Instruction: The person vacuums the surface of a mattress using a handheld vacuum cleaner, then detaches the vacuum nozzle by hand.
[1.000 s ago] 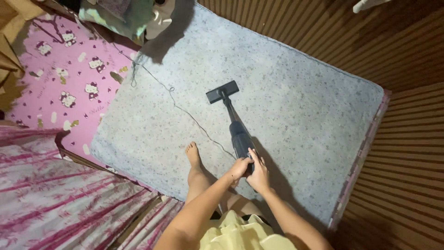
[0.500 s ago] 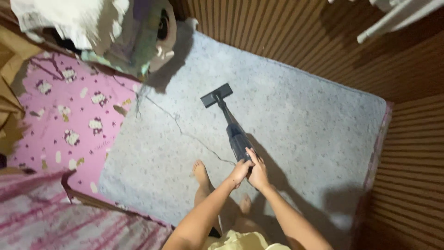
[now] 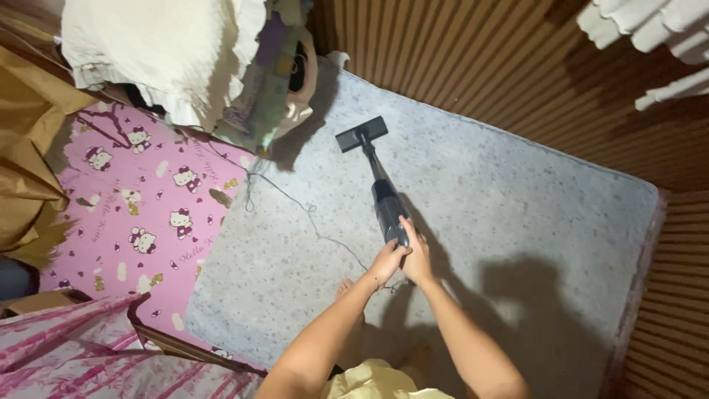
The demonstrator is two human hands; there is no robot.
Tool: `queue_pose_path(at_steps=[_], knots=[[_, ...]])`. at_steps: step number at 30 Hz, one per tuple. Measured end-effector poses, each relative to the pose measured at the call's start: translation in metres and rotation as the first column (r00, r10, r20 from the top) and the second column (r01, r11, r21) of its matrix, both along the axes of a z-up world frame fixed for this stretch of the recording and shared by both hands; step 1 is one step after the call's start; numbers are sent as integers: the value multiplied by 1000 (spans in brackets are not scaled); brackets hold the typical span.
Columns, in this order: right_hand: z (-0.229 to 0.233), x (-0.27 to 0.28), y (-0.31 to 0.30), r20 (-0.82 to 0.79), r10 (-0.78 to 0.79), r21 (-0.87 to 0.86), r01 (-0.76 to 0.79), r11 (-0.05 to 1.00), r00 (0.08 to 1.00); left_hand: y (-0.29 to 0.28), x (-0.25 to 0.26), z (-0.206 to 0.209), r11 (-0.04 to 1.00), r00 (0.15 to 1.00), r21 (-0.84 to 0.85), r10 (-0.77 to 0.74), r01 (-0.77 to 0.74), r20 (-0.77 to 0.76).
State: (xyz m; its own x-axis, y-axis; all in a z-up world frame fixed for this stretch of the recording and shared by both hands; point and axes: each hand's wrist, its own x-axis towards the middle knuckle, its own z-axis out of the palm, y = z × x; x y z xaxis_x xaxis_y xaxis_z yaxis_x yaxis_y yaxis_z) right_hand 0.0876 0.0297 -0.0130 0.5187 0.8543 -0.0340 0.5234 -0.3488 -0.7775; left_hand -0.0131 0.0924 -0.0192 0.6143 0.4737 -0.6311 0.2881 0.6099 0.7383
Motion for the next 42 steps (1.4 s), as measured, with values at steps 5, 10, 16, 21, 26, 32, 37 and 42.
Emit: queue_pose_path(at_steps=[5,10,16,21,26,32,37,42], knots=[[19,13,66,10,53,-44,-53,998,999,42,-11,-5,999,999,20,34,-35,38],[5,21,117,16,78,-72,-77,994,997,68,-26,23,998,998,63,35,-32,-50],[5,23,158,30,114,-88,-111,990,993,70,-55,6,996,998,-66,55,-56,-22],[20,21,147,61,133,-147,-123,981,989,57,-78,0,983,990,-125,135,-137,-31],[28,28,76,-17,172,-152,-173,973,985,20,-82,-3,983,996,-156,89,-93,-33],[48,19,-31,-19,260,-87,-260,962,966,-33,-60,-2,981,1000,-194,22,-25,-16],[73,-2,-115,-76,236,-165,-246,955,969,-85,-42,8,988,1000,-153,-9,9,0],[91,-5,-200,-115,258,-237,-278,931,959,-152,-34,11,991,997,-122,-52,58,49]])
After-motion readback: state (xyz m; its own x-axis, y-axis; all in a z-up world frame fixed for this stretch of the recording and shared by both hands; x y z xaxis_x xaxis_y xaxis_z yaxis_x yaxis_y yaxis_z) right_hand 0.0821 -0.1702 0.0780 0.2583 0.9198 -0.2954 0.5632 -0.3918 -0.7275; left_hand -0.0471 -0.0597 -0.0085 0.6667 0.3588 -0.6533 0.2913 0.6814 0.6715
